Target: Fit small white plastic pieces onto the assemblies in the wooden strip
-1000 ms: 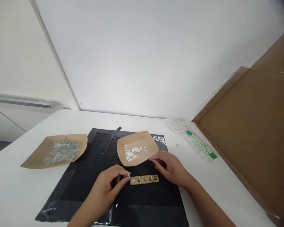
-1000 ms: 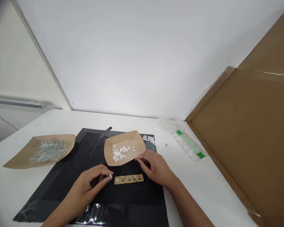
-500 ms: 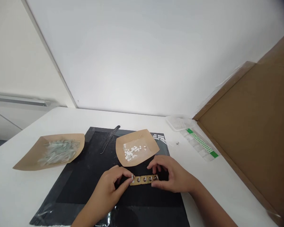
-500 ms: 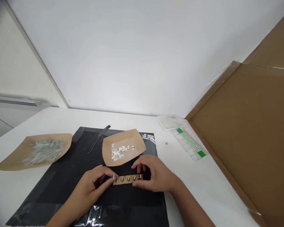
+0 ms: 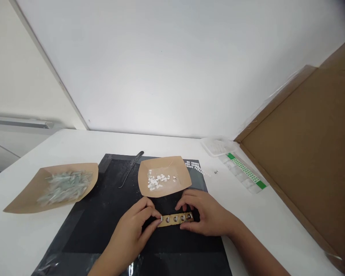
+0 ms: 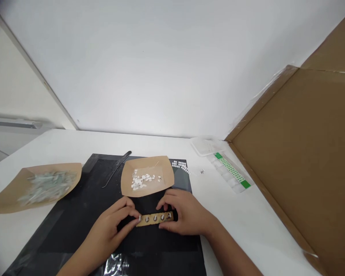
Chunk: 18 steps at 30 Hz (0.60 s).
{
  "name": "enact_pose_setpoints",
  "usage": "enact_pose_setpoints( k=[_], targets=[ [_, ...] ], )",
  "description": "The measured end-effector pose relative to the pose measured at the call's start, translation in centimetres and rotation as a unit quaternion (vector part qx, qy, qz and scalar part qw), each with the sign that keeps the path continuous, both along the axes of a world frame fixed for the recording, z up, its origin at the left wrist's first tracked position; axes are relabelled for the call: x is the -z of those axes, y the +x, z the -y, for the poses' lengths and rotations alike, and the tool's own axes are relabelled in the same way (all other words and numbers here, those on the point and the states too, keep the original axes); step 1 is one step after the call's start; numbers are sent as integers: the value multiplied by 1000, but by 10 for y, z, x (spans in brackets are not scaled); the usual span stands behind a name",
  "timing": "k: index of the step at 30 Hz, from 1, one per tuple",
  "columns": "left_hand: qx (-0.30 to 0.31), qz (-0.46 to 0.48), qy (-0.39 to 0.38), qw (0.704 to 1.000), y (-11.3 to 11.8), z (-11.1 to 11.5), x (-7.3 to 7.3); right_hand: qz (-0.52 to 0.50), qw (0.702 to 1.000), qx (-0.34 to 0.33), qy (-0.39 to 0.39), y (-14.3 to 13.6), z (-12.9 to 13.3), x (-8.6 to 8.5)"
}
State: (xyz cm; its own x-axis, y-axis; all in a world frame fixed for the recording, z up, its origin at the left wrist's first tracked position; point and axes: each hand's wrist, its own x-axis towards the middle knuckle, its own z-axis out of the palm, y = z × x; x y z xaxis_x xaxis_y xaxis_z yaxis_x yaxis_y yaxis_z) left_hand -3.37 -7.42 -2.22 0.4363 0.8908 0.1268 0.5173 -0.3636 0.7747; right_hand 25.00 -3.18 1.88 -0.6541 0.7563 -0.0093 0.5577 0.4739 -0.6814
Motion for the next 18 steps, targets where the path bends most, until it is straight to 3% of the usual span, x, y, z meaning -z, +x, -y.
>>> enact_pose_setpoints(
  k=[18],
  targets=[
    [35, 29, 6, 999, -4, 1, 6, 19, 1000, -6, -13, -1, -2, 0]
  ],
)
